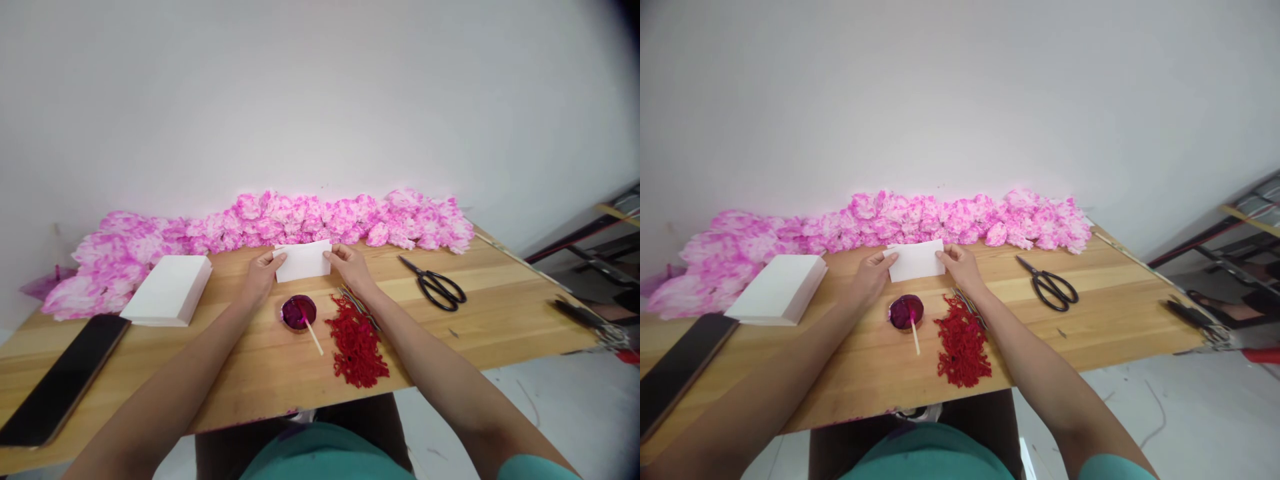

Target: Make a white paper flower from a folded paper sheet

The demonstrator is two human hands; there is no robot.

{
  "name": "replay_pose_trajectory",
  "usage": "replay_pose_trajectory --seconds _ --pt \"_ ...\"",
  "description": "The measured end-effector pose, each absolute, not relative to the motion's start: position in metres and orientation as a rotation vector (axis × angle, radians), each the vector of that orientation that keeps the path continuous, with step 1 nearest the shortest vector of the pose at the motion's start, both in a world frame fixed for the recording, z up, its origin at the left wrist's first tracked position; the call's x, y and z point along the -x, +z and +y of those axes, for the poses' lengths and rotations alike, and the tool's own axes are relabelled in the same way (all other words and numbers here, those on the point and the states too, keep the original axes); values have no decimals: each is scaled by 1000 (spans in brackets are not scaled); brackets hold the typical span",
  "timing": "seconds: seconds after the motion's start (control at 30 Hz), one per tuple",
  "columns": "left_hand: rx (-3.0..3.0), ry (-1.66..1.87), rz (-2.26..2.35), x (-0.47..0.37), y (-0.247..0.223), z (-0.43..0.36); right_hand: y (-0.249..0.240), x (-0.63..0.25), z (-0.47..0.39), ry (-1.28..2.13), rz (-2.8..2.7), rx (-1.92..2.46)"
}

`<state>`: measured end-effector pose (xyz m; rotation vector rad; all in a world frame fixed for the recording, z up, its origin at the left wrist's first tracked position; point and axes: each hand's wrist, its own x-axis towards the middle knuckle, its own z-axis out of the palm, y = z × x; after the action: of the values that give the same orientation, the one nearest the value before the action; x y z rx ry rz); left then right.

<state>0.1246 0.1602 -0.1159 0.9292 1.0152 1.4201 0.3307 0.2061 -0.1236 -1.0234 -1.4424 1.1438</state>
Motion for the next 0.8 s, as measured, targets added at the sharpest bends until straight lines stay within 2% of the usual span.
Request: replay_pose_trajectory --seconds 0.2,0.6,0.8 --pt "-943 1464 975 -122 -130 168 -121 -330 205 1135 -1449 999" --pt "-1143 1547 1060 -127 -128 168 -127 -326 204 1489 -1318 906" --pt "-1250 1564 1039 -124 -114 165 -130 -327 203 1370 -1348 930"
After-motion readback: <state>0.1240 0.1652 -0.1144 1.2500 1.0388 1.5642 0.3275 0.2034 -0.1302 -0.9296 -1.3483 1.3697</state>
